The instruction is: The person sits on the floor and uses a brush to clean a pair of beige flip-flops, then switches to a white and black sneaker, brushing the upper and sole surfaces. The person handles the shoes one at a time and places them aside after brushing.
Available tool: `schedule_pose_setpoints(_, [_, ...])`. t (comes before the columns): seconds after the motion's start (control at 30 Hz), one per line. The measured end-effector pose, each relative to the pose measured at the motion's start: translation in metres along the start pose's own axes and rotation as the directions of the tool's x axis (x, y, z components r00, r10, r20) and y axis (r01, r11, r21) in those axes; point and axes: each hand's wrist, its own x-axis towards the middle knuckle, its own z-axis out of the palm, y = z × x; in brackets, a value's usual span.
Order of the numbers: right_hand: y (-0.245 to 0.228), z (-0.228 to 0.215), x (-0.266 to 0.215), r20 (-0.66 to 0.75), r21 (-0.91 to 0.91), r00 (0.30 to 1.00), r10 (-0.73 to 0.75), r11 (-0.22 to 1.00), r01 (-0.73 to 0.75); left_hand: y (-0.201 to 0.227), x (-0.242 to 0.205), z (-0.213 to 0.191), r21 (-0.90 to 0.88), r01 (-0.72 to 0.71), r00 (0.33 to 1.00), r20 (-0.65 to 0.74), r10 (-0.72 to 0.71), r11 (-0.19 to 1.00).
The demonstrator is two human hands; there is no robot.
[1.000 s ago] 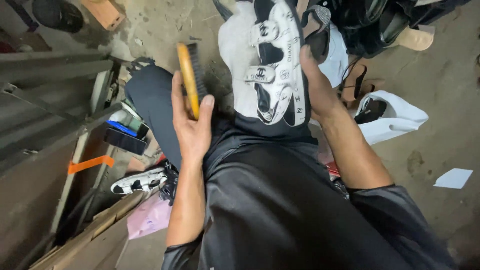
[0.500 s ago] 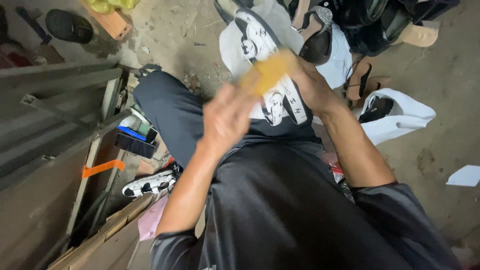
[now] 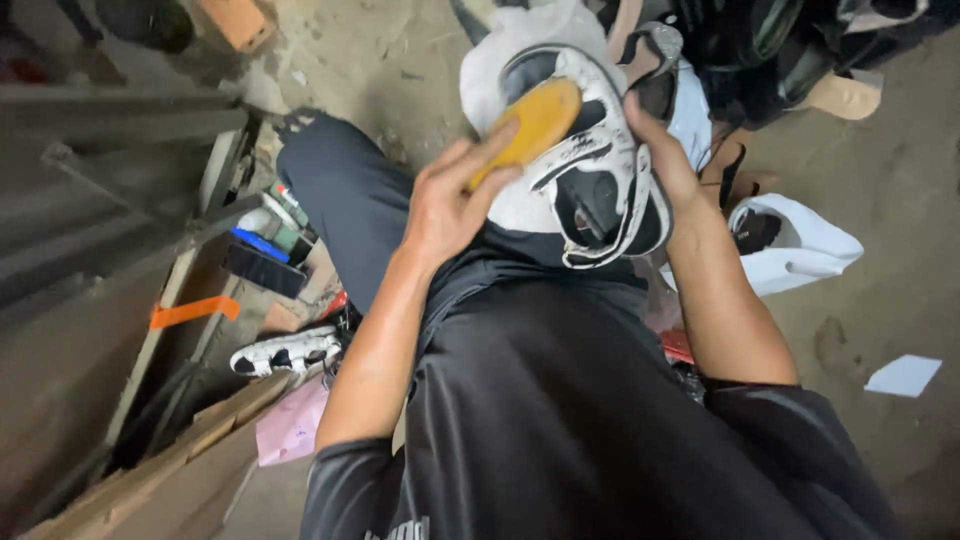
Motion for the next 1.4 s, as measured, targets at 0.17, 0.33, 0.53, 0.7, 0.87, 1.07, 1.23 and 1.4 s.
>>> schedule_pose_setpoints(0.17, [-0.006,0.005,-0.001,0.056,0.015,0.993,0.102,0.995,-0.103,-0.020,0.011,-0.013,0.159,0.191,0.975,-0.149,-0.168,0.969])
schedule_pose_setpoints(0.33, [0.001,0.003,0.001,0.035,0.004,0.995,0.094,0.996,-0.094,-0.041,0.007,-0.019,0.203,0.114,0.993,-0.058,-0.105,0.972])
schedule_pose_setpoints(0.53, [0.002,-0.001,0.002,0.057,0.069,0.995,0.077,0.994,-0.081,-0.043,0.013,-0.010,0.161,0.191,0.982,-0.043,-0.186,0.968])
schedule_pose_setpoints(0.7, [-0.005,0.004,0.001,0.022,0.104,0.996,0.090,0.990,-0.092,-0.027,0.022,0.003,0.039,0.141,0.990,-0.033,-0.140,0.989])
schedule_pose_setpoints(0.87, [-0.003,0.004,0.000,0.052,0.100,0.994,0.096,0.990,-0.100,-0.018,0.015,0.012,0.100,0.092,0.993,-0.078,-0.084,0.991])
schedule_pose_setpoints(1.07, [-0.003,-0.001,0.004,0.117,0.089,0.989,0.088,0.991,-0.099,-0.035,0.009,0.000,0.420,0.116,0.990,-0.126,-0.069,0.900])
schedule_pose_setpoints(1.23, [-0.001,-0.006,0.006,0.057,0.050,0.997,0.054,0.997,-0.057,-0.023,0.009,-0.002,0.106,-0.075,0.997,0.015,0.073,0.992])
schedule_pose_setpoints(1.4, [-0.001,0.000,0.002,0.033,0.081,0.999,0.008,0.997,-0.010,-0.028,0.005,0.002,0.065,0.181,0.977,-0.123,-0.172,0.981])
